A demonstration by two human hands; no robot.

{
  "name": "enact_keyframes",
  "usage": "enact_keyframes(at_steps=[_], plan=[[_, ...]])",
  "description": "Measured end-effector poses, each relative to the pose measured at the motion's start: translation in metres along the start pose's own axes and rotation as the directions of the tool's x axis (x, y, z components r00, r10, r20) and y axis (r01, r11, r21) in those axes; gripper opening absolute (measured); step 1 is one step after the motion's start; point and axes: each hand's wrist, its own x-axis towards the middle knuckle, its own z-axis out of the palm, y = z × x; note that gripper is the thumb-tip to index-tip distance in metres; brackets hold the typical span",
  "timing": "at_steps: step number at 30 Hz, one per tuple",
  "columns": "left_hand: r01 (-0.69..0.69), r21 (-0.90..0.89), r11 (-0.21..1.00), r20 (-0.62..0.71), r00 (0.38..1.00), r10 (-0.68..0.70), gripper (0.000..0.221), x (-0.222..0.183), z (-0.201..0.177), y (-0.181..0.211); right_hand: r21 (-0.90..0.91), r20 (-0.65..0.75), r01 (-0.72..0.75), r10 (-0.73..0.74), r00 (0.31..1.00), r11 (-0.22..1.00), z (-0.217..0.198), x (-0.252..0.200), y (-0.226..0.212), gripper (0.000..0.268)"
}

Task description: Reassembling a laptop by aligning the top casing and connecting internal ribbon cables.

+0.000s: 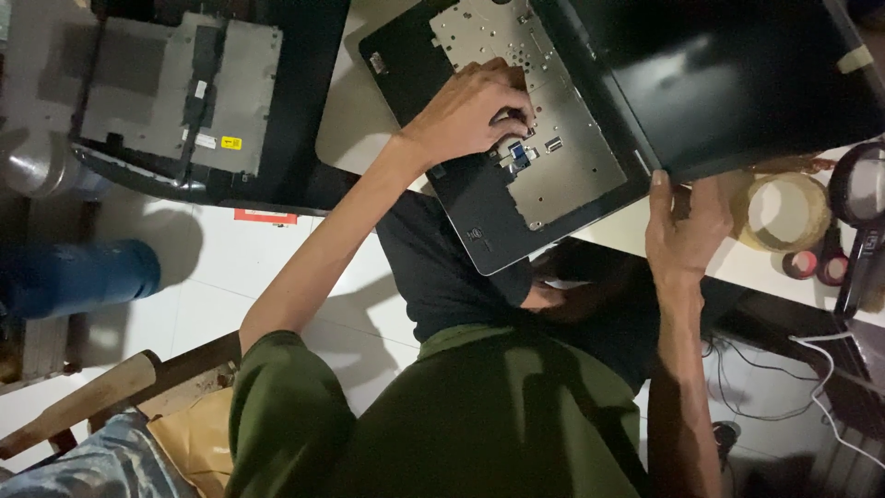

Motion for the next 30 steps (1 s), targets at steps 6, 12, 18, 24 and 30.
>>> enact_keyframes(at_steps=[6, 12, 18, 24, 30], plan=[[0.051, -0.119, 0.992, 0.008, 0.999, -0.050, 0.005, 0.004, -0.012, 0.007, -0.089, -0.044, 0.005, -0.009, 0.999, 0.996, 0.002, 0.004, -0.007, 0.022], [0.092, -0.161, 0.983, -0.013, 0.995, -0.095, 0.012, -0.004, -0.007, 0.007, -0.010, -0.003, 0.053, -0.053, 0.999, 0.999, -0.003, 0.003, -0.010, 0.017], [0.101, -0.074, 0.992, -0.128, 0.986, -0.110, 0.014, -0.013, 0.000, 0.024, -0.042, -0.026, -0.003, 0.002, 1.000, 0.999, -0.001, 0.007, -0.016, 0.022], [0.081, -0.105, 0.991, -0.203, 0.974, -0.101, 0.010, -0.016, 0.007, 0.029, 0.017, 0.001, 0.076, -0.076, 0.997, 0.997, -0.003, 0.006, -0.012, 0.018], [0.180, -0.127, 0.975, -0.168, 0.965, -0.200, 0.012, -0.018, 0.014, 0.021, -0.021, -0.008, 0.031, -0.031, 0.999, 0.999, -0.001, 0.004, -0.007, 0.018]])
